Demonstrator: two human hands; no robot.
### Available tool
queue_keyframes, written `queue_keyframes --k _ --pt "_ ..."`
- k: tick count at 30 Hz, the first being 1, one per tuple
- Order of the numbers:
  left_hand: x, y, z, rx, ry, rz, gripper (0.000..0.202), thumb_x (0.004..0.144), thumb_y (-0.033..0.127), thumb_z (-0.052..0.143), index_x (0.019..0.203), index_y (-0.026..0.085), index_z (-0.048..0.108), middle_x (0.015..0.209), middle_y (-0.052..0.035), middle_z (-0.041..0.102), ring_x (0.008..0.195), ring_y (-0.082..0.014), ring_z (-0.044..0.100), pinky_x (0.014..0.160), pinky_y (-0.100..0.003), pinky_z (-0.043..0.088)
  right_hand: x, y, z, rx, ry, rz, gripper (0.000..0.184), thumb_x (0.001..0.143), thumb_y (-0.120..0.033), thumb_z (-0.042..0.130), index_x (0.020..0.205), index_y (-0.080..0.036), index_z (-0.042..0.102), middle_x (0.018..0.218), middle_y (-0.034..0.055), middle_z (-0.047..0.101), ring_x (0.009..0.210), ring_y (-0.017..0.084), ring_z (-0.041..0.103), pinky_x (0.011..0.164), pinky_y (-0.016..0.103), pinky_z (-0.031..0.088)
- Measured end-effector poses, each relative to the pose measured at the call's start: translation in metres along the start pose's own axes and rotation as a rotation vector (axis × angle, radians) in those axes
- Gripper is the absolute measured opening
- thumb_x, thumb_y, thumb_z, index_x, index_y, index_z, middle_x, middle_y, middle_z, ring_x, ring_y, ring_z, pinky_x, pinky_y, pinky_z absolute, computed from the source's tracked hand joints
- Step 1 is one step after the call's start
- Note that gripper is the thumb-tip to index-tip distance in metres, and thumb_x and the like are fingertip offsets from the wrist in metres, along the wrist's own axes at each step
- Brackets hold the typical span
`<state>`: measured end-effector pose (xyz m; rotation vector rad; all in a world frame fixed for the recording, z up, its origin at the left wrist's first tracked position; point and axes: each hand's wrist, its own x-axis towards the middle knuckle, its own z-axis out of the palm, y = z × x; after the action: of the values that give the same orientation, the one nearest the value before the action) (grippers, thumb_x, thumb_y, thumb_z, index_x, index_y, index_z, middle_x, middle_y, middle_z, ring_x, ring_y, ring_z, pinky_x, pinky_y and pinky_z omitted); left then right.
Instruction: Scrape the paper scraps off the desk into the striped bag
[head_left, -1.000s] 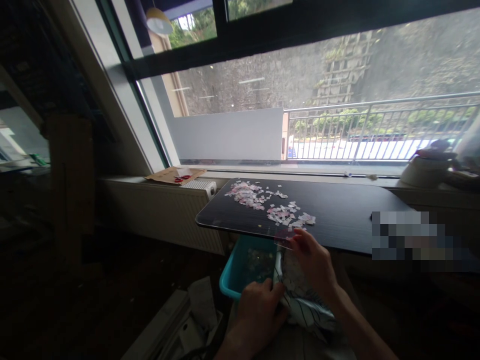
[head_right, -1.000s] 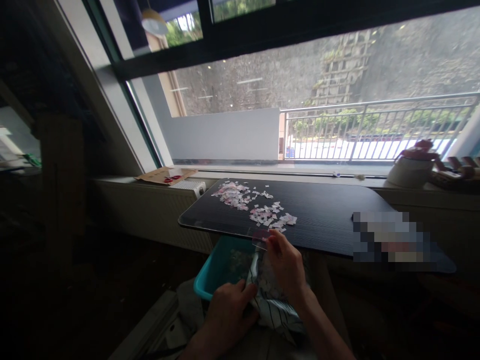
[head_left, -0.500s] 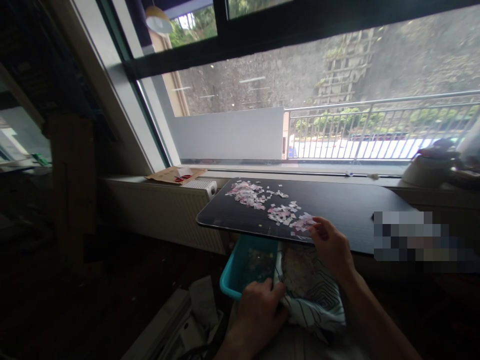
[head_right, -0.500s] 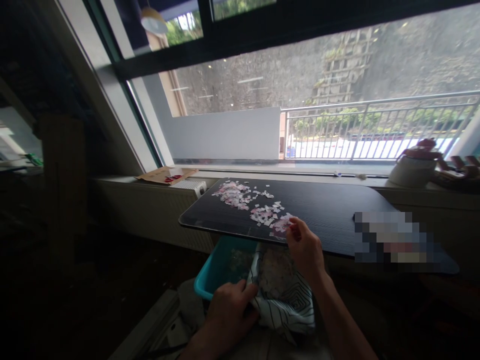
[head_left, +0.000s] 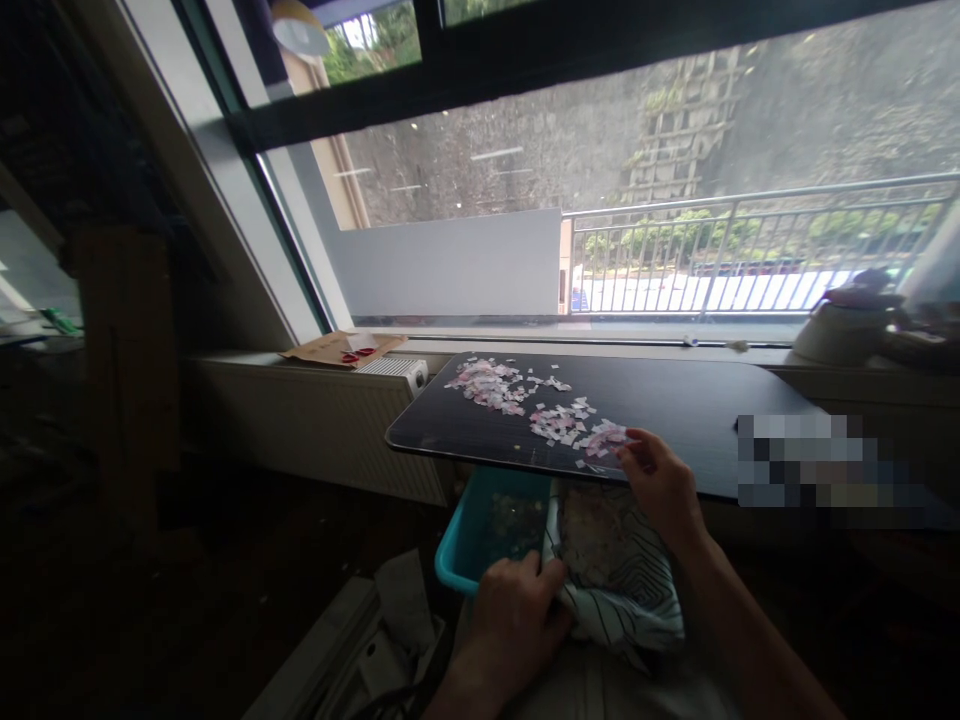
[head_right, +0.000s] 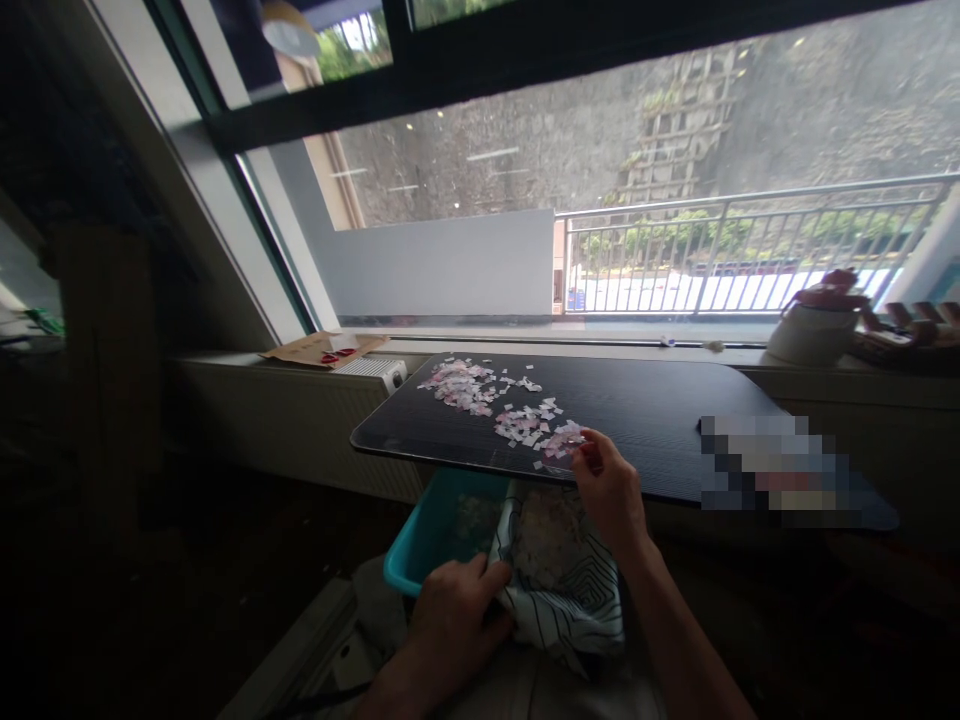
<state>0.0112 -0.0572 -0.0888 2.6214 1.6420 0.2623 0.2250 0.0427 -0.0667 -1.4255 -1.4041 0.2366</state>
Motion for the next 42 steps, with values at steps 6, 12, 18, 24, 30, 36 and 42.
queue_keyframes --k 6,12,18,24,30,36,42 --pt "0.000 0.001 -0.001 -0.006 -0.001 0.001 0.015 0.079 0.030 0.059 0.092 0.024 0.055 0.085 -0.0010 0.058 0.076 -0.0207 0.055 0.066 -0.029 0.038 -0.002 -0.011 0.004 -0.029 -0.021 -0.039 0.037 0.081 -0.039 0.050 0.111 -0.019 0.060 0.084 0.0053 0.070 0.070 0.019 0.065 0.070 0.032 0.050" --pt "0.000 0.001 -0.002 -0.003 0.004 0.011 0.015 0.079 0.031 0.058 0.093 0.025 0.055 0.085 -0.0012 0.059 0.075 -0.0211 0.055 0.065 -0.030 0.037 -0.021 -0.017 0.006 -0.041 0.003 -0.022 0.035 0.081 -0.041 0.051 0.110 -0.021 0.060 0.085 0.0045 0.070 0.067 0.018 0.065 0.067 0.030 0.051" --pt "-0.001 0.000 -0.001 -0.016 0.027 0.026 0.016 0.078 0.028 0.058 0.094 0.025 0.055 0.085 -0.0003 0.059 0.074 -0.0210 0.055 0.065 -0.030 0.036 -0.043 -0.040 0.036 0.127 -0.170 -0.093 0.031 0.084 -0.041 0.049 0.108 -0.024 0.060 0.082 0.0020 0.070 0.069 0.017 0.066 0.066 0.028 0.052" --pt "0.001 0.000 -0.001 0.001 0.013 0.016 0.014 0.078 0.030 0.058 0.091 0.025 0.055 0.083 -0.0005 0.058 0.074 -0.0207 0.055 0.063 -0.030 0.036 0.000 -0.008 0.007 -0.028 0.058 -0.045 0.039 0.081 -0.041 0.052 0.112 -0.019 0.060 0.087 0.0065 0.071 0.068 0.018 0.065 0.068 0.031 0.051" --pt "0.002 -0.001 0.003 -0.011 0.007 -0.002 0.014 0.079 0.030 0.056 0.092 0.026 0.055 0.085 -0.0002 0.059 0.074 -0.0206 0.054 0.064 -0.029 0.036 0.014 0.006 -0.015 -0.169 -0.005 -0.020 0.037 0.080 -0.040 0.051 0.109 -0.019 0.063 0.079 0.0043 0.070 0.063 0.018 0.064 0.064 0.031 0.048" --pt "0.002 -0.001 0.003 0.003 0.019 -0.003 0.012 0.080 0.028 0.056 0.092 0.026 0.055 0.084 0.0000 0.059 0.074 -0.0208 0.055 0.064 -0.030 0.035 0.011 0.005 -0.020 -0.150 0.032 0.006 0.039 0.079 -0.040 0.052 0.110 -0.020 0.063 0.079 0.0041 0.070 0.066 0.018 0.064 0.068 0.031 0.048" --pt "0.003 -0.001 0.004 -0.009 0.023 -0.004 0.012 0.080 0.028 0.057 0.091 0.027 0.055 0.084 0.0005 0.059 0.074 -0.0205 0.055 0.063 -0.029 0.034 0.011 0.009 -0.026 -0.221 0.034 0.045 0.037 0.079 -0.038 0.051 0.110 -0.020 0.062 0.079 0.0040 0.069 0.067 0.019 0.064 0.068 0.032 0.047"
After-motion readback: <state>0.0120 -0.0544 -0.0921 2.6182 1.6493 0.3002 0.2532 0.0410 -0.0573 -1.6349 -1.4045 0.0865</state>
